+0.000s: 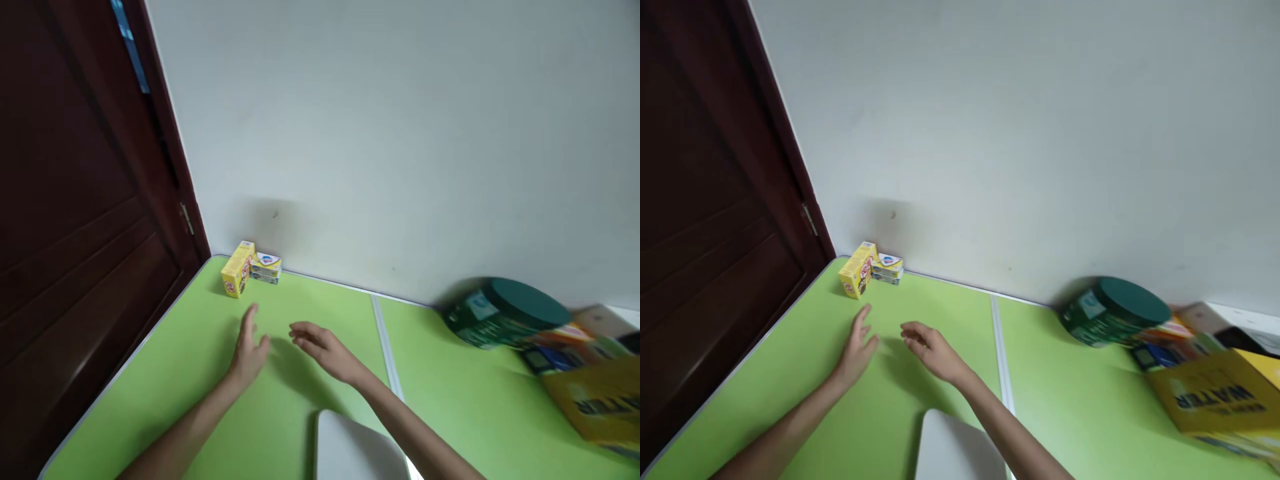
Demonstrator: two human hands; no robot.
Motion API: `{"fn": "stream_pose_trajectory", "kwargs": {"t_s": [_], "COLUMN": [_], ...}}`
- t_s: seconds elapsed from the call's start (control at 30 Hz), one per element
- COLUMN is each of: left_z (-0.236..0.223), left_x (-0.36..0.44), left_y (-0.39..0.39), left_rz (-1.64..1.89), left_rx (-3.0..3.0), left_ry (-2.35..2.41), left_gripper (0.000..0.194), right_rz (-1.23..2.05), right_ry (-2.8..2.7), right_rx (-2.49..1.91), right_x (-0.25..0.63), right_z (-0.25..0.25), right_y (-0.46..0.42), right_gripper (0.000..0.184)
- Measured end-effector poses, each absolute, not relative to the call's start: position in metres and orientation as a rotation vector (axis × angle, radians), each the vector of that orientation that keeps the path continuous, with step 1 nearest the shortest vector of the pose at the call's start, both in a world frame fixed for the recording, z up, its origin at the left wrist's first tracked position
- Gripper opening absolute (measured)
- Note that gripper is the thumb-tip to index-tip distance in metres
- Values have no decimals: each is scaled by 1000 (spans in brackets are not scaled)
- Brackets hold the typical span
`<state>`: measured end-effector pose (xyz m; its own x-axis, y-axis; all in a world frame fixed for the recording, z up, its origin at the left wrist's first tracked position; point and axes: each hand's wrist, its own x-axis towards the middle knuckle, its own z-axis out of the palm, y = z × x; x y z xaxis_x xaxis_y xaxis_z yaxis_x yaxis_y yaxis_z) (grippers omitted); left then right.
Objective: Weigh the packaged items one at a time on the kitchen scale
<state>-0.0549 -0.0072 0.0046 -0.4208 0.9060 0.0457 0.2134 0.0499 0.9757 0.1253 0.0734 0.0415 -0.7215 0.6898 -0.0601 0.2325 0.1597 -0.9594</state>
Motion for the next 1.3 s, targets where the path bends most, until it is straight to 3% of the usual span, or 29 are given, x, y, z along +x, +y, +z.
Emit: {"fn": "stream_pose_trajectory", "kwargs": {"t_s": [0.13, 0.2, 0.37, 0.47, 0.7, 0.83, 0.9, 1.13, 1.3], "left_z": [4, 2, -8, -8, 30, 61, 68, 44, 31], "left_x": [-112, -133, -155, -157, -121, -75, -51, 6, 11], "left_y": [46, 73, 100, 75, -43, -83, -93, -101, -112], "left_rz": [1730, 1803, 1798, 1792, 1591, 1161, 1027, 872, 888], "left_rx": [928, 834, 708, 675, 874, 1083, 1122, 1182, 1211], "left_ry": [1994, 2062, 2036, 1991, 1670, 1290, 1151, 1049, 1265], "left_gripper": [95, 98, 50, 38, 52, 53, 53, 57, 88], "right_rz": [1645, 1660, 1681, 1666, 1452, 1259, 1279, 1278, 1348], "right_ry": [-1953, -1950, -1945, -1919, -1721, -1799, -1805, -1687, -1620], "right_rx": [-852, -823, -812, -872, -1018, -1024, -1056, -1153, -1159], "right_x": [51, 26, 29, 60, 131, 181, 210, 276, 294], "right_z": [27, 26, 28, 27, 36, 59, 69, 48, 19], "right_y": [113, 120, 106, 90, 41, -7, -33, -90, -98], "right_gripper": [37, 36, 37, 39, 48, 77, 81, 69, 82]}}
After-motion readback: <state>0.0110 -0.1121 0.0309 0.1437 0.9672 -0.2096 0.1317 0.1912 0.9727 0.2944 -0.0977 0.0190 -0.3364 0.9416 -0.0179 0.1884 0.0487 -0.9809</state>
